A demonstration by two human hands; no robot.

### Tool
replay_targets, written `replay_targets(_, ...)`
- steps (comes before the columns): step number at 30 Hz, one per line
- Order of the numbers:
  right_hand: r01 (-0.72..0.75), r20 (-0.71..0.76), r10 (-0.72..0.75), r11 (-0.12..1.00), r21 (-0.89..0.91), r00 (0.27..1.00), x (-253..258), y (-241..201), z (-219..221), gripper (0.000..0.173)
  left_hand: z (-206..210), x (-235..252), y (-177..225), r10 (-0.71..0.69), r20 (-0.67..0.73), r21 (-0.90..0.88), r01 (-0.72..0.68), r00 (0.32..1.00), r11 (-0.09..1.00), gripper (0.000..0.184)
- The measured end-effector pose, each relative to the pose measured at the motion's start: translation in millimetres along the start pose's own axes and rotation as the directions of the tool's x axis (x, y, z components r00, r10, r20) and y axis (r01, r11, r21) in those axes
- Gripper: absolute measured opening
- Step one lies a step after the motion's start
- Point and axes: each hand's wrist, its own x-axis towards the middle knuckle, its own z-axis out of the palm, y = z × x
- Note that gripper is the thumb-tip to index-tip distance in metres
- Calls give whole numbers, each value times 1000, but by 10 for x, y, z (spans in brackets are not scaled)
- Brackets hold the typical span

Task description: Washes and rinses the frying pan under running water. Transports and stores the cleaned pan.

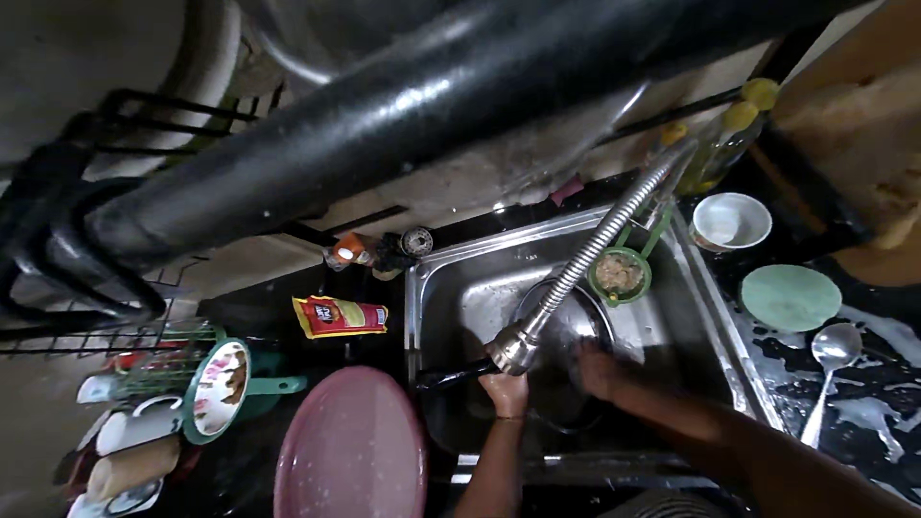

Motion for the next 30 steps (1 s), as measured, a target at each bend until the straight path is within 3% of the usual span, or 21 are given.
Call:
replay_targets(2, 8, 196, -27, 995, 99, 980, -290, -303, 79, 66, 19, 3, -27, 6, -18, -69, -7, 1000, 998, 34)
replay_targets(4, 69, 243, -158, 939, 336, 957, -455, -613, -17, 53, 38, 11, -37, 5, -36, -105, -9, 999, 994, 29)
replay_targets(5, 106, 157, -220, 842, 530, 963, -524, -764, -115, 47, 42, 11, -31, 1, -41, -107, -5, 999, 994, 28)
replay_targets(7, 224, -134, -214, 485, 845, 968, -580, -1028, -397, 38, 41, 11, 15, -23, -40, -74, 19, 999, 997, 25)
replay_targets(9, 372, -368, -56, 176, 911, 928, -394, -1137, -682, 27, 17, 3, 56, -25, 1, -16, 25, 1000, 1000, 28)
replay_targets(10, 448, -455, 33, 123, 885, 890, -186, -1086, -786, 28, 14, -2, 89, -20, 30, 16, 19, 999, 1000, 32)
replay_targets(11, 512, -534, 98, 187, 838, 839, 56, -978, -860, 30, 5, -8, 133, -27, 61, 57, 23, 998, 998, 36)
replay_targets(13, 470, -622, 134, 539, 699, 771, 456, -667, -881, 32, -35, -32, 202, -70, 93, 136, 57, 993, 989, 43)
replay_targets(15, 226, -553, 104, 838, 496, 827, 619, -336, -828, 36, -28, -29, 217, -68, 99, 150, 52, 993, 987, 43)
replay_targets(17, 28, -398, 81, 965, 262, 914, 631, -114, -611, 49, -15, -22, 228, -41, 100, 144, 26, 994, 989, 43)
replay_targets(19, -101, -224, 121, 990, 102, 967, 461, -41, -274, 51, -7, -44, 205, -39, 58, 125, 31, 998, 992, 45)
replay_targets(21, -156, -22, 157, 986, 54, 987, 191, -101, -105, 50, 6, -30, 163, -62, -1, 103, 61, 998, 993, 46)
replay_targets(24, -34, 158, 13, 990, 133, 987, -6, -142, -48, 50, -13, 6, 146, -104, -26, 77, 106, 994, 991, 46)
replay_targets(26, 115, 91, -135, 975, 192, 987, -18, -82, 1, 52, -22, 6, 160, -110, -7, 66, 111, 994, 992, 44)
replay_targets(28, 210, -95, -192, 945, 249, 977, -16, 40, -41, 39, -18, 39, 204, -96, 28, 56, 94, 995, 994, 45)
replay_targets(30, 143, -180, -96, 953, 267, 979, 19, 177, -138, 60, -63, 103, 306, -79, 81, 137, 68, 994, 988, 46)
